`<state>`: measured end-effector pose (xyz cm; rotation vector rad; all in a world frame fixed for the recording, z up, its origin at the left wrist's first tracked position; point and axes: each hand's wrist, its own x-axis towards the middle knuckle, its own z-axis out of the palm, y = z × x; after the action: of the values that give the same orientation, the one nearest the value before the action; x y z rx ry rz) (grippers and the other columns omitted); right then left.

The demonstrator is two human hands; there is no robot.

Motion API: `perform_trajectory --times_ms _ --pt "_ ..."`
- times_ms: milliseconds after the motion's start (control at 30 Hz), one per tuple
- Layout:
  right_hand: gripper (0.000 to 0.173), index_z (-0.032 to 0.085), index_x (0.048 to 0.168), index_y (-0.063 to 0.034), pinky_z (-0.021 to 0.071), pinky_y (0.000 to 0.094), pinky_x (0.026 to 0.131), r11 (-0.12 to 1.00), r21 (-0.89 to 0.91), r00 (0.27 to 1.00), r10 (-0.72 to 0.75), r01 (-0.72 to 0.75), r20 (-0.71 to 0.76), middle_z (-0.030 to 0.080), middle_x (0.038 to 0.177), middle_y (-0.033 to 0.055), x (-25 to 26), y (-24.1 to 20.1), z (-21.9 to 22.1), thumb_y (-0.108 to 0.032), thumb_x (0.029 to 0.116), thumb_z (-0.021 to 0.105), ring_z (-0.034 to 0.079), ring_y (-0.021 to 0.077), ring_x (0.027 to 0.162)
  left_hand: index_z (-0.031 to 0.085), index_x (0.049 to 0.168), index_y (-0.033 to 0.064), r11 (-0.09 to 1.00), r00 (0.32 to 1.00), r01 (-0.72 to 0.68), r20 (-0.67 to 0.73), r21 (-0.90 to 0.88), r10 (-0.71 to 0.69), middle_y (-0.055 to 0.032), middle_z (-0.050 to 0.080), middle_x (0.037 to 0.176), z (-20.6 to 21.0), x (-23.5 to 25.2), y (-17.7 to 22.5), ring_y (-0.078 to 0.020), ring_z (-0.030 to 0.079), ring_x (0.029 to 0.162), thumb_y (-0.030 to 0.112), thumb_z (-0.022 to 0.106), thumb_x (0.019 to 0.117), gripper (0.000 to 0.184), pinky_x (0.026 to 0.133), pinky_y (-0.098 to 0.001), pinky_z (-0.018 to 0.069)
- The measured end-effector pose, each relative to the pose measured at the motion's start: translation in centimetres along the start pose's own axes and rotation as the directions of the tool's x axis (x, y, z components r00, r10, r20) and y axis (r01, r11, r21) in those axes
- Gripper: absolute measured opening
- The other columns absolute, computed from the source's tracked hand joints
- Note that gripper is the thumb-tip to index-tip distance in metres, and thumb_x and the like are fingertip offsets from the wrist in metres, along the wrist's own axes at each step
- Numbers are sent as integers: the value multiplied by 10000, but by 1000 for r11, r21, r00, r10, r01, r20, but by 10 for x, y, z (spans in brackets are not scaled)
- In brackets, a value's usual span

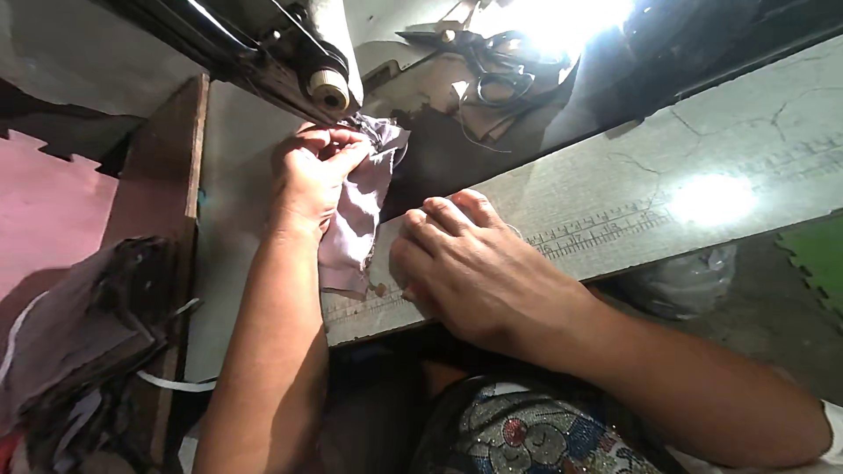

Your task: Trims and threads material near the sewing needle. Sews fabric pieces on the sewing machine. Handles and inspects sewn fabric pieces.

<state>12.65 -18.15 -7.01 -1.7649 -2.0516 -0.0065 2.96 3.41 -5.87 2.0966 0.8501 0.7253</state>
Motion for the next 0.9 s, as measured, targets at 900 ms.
perform_trajectory --times_ms 900 --pt "349 682 1202 -143 360 548 1125 1000 -27 1000 6 -6 -7 650 1286 100 -1 -1 0 -381 1038 486 551 297 1304 721 980 77 999 999 -37 -25 7 37 40 655 1045 -2 2 -9 13 617 968 43 771 863 132 881 -159 521"
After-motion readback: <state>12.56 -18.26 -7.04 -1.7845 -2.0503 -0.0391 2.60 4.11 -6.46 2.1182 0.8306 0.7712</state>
